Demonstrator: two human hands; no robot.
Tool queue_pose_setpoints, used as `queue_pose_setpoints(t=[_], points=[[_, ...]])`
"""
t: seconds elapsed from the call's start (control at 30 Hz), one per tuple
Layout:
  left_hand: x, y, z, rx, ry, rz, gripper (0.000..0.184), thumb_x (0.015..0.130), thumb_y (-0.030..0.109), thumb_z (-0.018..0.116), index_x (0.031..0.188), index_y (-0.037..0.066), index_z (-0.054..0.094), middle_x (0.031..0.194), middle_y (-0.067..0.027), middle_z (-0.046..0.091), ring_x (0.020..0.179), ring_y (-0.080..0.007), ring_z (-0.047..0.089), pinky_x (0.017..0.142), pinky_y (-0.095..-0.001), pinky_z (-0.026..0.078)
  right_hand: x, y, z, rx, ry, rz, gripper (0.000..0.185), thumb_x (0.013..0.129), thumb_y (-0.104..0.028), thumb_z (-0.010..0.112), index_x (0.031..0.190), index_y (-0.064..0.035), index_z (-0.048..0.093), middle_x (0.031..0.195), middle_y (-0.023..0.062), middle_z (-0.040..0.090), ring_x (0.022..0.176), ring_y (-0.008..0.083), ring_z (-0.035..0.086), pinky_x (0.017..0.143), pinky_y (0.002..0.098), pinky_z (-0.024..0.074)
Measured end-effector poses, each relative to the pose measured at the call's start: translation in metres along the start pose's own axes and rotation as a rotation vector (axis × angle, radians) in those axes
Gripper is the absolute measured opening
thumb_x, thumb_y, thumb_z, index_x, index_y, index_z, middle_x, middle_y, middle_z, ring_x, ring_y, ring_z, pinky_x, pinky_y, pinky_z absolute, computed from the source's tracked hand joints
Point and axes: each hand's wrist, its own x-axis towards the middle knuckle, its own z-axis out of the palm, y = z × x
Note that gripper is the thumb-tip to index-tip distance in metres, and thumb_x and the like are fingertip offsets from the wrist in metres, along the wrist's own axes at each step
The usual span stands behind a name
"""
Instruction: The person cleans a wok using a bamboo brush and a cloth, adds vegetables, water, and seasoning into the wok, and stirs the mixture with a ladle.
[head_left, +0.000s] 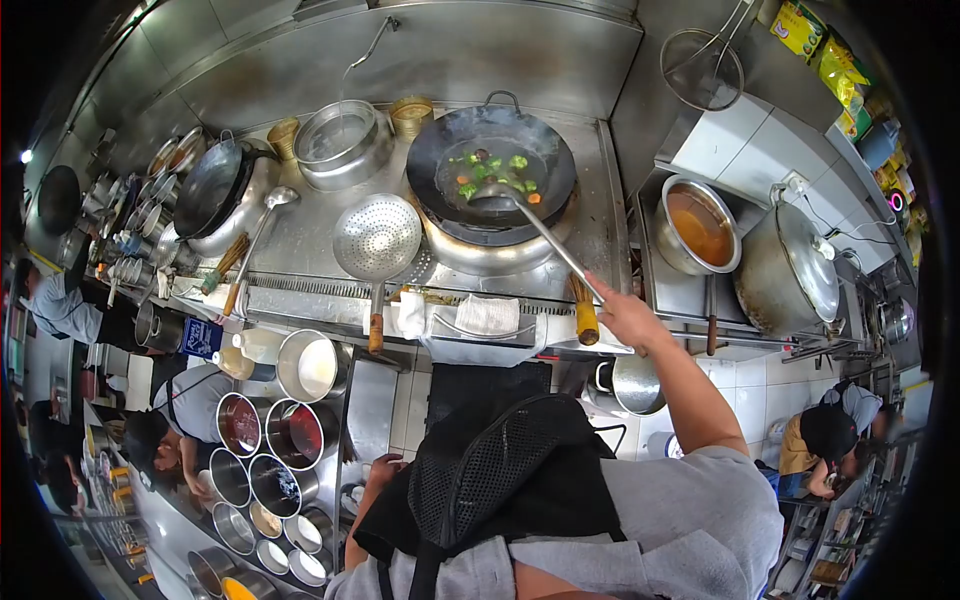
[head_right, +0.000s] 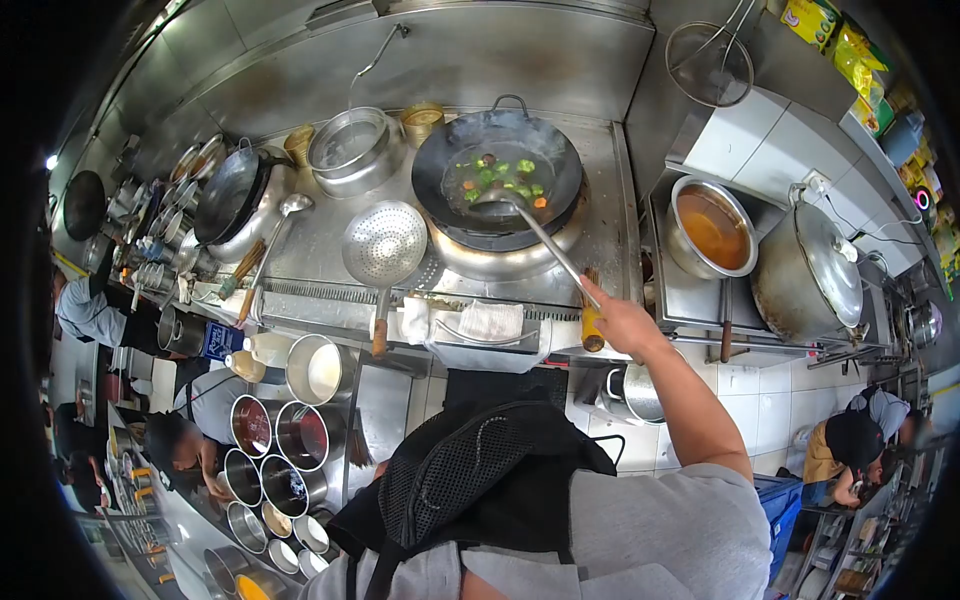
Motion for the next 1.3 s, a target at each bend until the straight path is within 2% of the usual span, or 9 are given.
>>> queue_pose_setpoints(t=[0.1,0.23,0.33,0.4,0.5,0.73,0.9,1.13,1.3], points=[[0.022,-0.033,0.004,-0.092,-0.026,-0.016,0.034,0.084,0.003,0.069,0.117,0.000,0.063,0.092,-0.0129,0.072,0.076,-0.0179,0.068,0.068,-0.0285,0.056,0.018,-0.004,0.017,-0.140,-0.057,0.084,0.081,0.088,-0.012,0.056,0.155,-0.0300,0.014,0.108,0.0271,0.065,0.097,0.0437,0.063,0.091,0.0504,0.0473],[-0.076,0.092,0.005,0.006,0.096,-0.040,0.032,0.084,0.002,0.069,0.115,0.000,0.063,0.092,-0.0132,0.072,0.076,-0.0176,0.068,0.068,-0.0286,0.056,0.042,0.009,0.041,-0.071,0.062,0.059,0.079,0.089,-0.013,0.056,0.155,-0.0320,0.017,0.105,0.0272,0.065,0.096,0.0457,0.062,0.090,0.0520,0.0465],[-0.081,0.093,0.002,-0.023,0.117,-0.024,0.032,0.083,-0.001,0.068,0.115,-0.001,0.063,0.092,-0.0144,0.072,0.077,-0.0176,0.069,0.068,-0.0288,0.056,0.071,0.040,0.063,0.036,0.202,-0.011,0.079,0.090,-0.008,0.056,0.155,-0.0316,0.018,0.093,0.0246,0.066,0.078,0.0391,0.066,0.075,0.0482,0.0519],[-0.083,0.089,0.001,-0.147,0.144,-0.004,0.035,0.082,0.002,0.070,0.116,0.000,0.063,0.091,-0.0137,0.072,0.076,-0.0165,0.069,0.066,-0.0285,0.055,0.097,0.051,0.062,0.367,0.295,-0.071,0.080,0.090,-0.002,0.057,0.155,-0.0297,0.019,0.077,0.0141,0.059,0.056,0.0240,0.058,0.053,0.0391,0.0490],[-0.097,0.088,0.002,-0.014,0.167,-0.060,0.034,0.081,0.006,0.072,0.115,0.000,0.064,0.091,-0.0119,0.072,0.078,-0.0157,0.068,0.069,-0.0287,0.055,0.121,0.021,0.027,0.781,0.236,0.080,0.081,0.089,0.002,0.057,0.156,-0.0251,0.020,0.069,0.0037,0.047,0.047,0.0119,0.043,0.042,0.0300,0.0397],[-0.026,-0.054,-0.002,-0.005,0.167,0.104,0.023,0.081,0.010,0.072,0.102,-0.001,0.070,0.091,-0.0085,0.073,0.083,-0.0142,0.067,0.077,-0.0293,0.054,0.185,0.005,0.019,0.995,0.206,0.025,0.081,0.088,-0.001,0.059,0.156,-0.0185,0.019,0.072,0.0062,0.054,0.049,0.0133,0.047,0.045,0.0311,0.0422],[-0.039,-0.049,-0.004,0.015,0.177,0.104,0.020,0.082,0.011,0.072,0.099,-0.001,0.071,0.090,-0.0082,0.073,0.082,-0.0136,0.067,0.077,-0.0290,0.054,0.177,-0.034,0.020,1.424,-0.009,0.002,0.082,0.092,-0.002,0.055,0.157,-0.0255,0.010,0.067,0.0017,0.047,0.048,0.0119,0.046,0.044,0.0296,0.0423],[-0.117,0.096,0.008,0.022,0.278,-0.093,0.034,0.082,0.008,0.070,0.113,-0.005,0.064,0.093,-0.0099,0.073,0.082,-0.0151,0.067,0.077,-0.0283,0.054,0.195,-0.059,0.036,1.394,-0.120,-0.013,0.084,0.093,-0.003,0.053,0.157,-0.0268,0.005,0.069,0.0031,0.049,0.049,0.0130,0.048,0.043,0.0309,0.0441],[-0.111,0.087,0.005,-0.093,0.165,-0.016,0.044,0.083,0.003,0.063,0.125,-0.005,0.056,0.094,-0.0134,0.073,0.084,-0.0201,0.069,0.075,-0.0268,0.053,0.190,-0.066,0.038,1.358,-0.168,0.009,0.084,0.093,-0.002,0.053,0.157,-0.0265,0.005,0.070,0.0037,0.049,0.050,0.0133,0.048,0.042,0.0311,0.0440]])
